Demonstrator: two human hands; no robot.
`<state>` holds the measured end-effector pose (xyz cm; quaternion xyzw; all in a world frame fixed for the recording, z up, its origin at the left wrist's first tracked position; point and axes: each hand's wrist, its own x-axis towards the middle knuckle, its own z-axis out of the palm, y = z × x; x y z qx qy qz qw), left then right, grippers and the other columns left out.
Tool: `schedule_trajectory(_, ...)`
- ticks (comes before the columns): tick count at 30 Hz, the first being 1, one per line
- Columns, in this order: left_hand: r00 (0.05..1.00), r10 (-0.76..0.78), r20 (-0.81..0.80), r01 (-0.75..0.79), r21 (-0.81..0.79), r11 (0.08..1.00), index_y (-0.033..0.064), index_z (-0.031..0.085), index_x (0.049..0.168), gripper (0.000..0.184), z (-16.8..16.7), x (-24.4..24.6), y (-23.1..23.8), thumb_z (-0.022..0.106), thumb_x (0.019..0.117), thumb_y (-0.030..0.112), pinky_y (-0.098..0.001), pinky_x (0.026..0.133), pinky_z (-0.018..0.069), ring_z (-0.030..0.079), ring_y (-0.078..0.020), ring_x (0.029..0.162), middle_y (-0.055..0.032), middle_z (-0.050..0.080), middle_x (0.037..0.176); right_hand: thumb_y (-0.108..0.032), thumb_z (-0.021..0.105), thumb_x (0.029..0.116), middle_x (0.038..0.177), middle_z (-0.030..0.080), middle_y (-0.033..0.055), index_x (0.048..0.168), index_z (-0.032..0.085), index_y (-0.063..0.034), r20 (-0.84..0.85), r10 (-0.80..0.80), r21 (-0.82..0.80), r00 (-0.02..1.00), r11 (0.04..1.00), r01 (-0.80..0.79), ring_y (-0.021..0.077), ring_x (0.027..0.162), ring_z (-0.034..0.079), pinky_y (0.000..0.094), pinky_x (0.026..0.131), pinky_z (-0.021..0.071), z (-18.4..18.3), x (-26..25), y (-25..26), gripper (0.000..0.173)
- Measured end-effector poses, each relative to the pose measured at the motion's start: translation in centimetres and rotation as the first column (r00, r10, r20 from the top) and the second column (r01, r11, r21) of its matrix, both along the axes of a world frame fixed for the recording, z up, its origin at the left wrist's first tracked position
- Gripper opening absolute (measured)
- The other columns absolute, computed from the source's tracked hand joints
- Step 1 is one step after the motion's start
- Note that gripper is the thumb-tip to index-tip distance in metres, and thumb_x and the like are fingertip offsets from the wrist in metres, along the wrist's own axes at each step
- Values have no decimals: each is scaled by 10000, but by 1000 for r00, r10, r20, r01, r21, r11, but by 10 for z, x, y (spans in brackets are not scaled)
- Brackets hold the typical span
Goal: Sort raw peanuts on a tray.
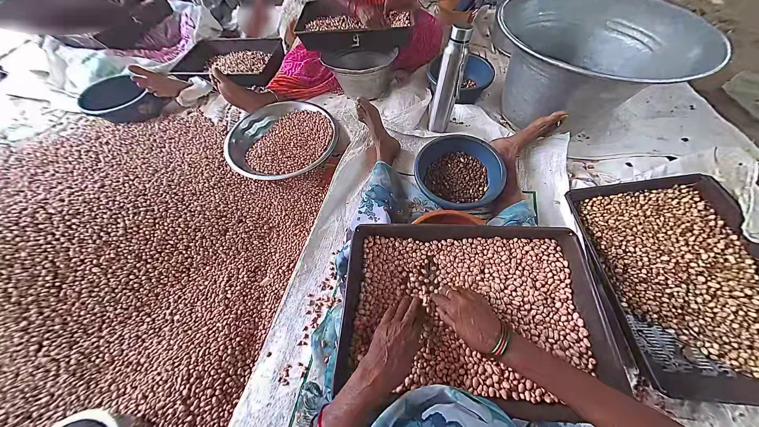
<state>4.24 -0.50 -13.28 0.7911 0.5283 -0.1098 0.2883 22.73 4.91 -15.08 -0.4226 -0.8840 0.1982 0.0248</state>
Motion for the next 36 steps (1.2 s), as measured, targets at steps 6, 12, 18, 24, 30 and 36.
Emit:
schedule_trajectory(6,932,166,324,-270,311,911,1,701,1260,368,10,-50,-33,654,936,168,-622,1021,460,632,-391,1244,-193,641,1368,-190,476,1086,1181,694,259,1252,712,-22,20,-136,-222,991,965,137,438,1052,689,586,869,516,33,12,40,334)
schedule_trajectory(12,831,352,430,-547,517,659,-4,737,1134,310,22,-81,-29,561,952,176,-584,867,518,723,-344,994,-159,737,1140,-88,587,980,938,715,268,1038,736,59,-77,-29,139,997,989,40,440,819,728,547,677,573,-10,-20,41,217)
schedule_trajectory(18,820,346,456,-563,535,630,10,749,1088,279,22,-80,-30,567,951,171,-553,832,522,723,-330,933,-154,743,1094,-69,605,945,1009,643,99,1154,617,44,-461,-427,-503,778,848,167,85,769,593,247,712,502,13,22,72,238)
schedule_trajectory(24,816,355,456,-574,566,592,9,748,1081,266,18,-79,-26,571,952,160,-560,832,522,720,-338,924,-162,740,1090,-114,695,966,840,674,175,1058,779,-5,-311,-316,-19,896,945,327,309,757,638,471,709,514,4,11,81,166)
schedule_trajectory(30,828,353,436,-558,581,592,33,771,1027,230,17,-78,-30,581,949,137,-513,838,535,722,-311,931,-142,748,1054,25,611,962,883,690,287,1074,734,49,-50,-150,286,987,945,158,477,767,702,583,623,538,-16,-12,78,168)
schedule_trajectory(36,894,279,349,-440,577,688,43,773,930,172,8,-72,-32,610,934,97,-526,838,535,723,-332,942,-143,744,999,-14,648,953,868,692,275,1066,733,58,-54,-60,313,997,947,74,467,732,701,583,593,536,-20,-5,90,158)
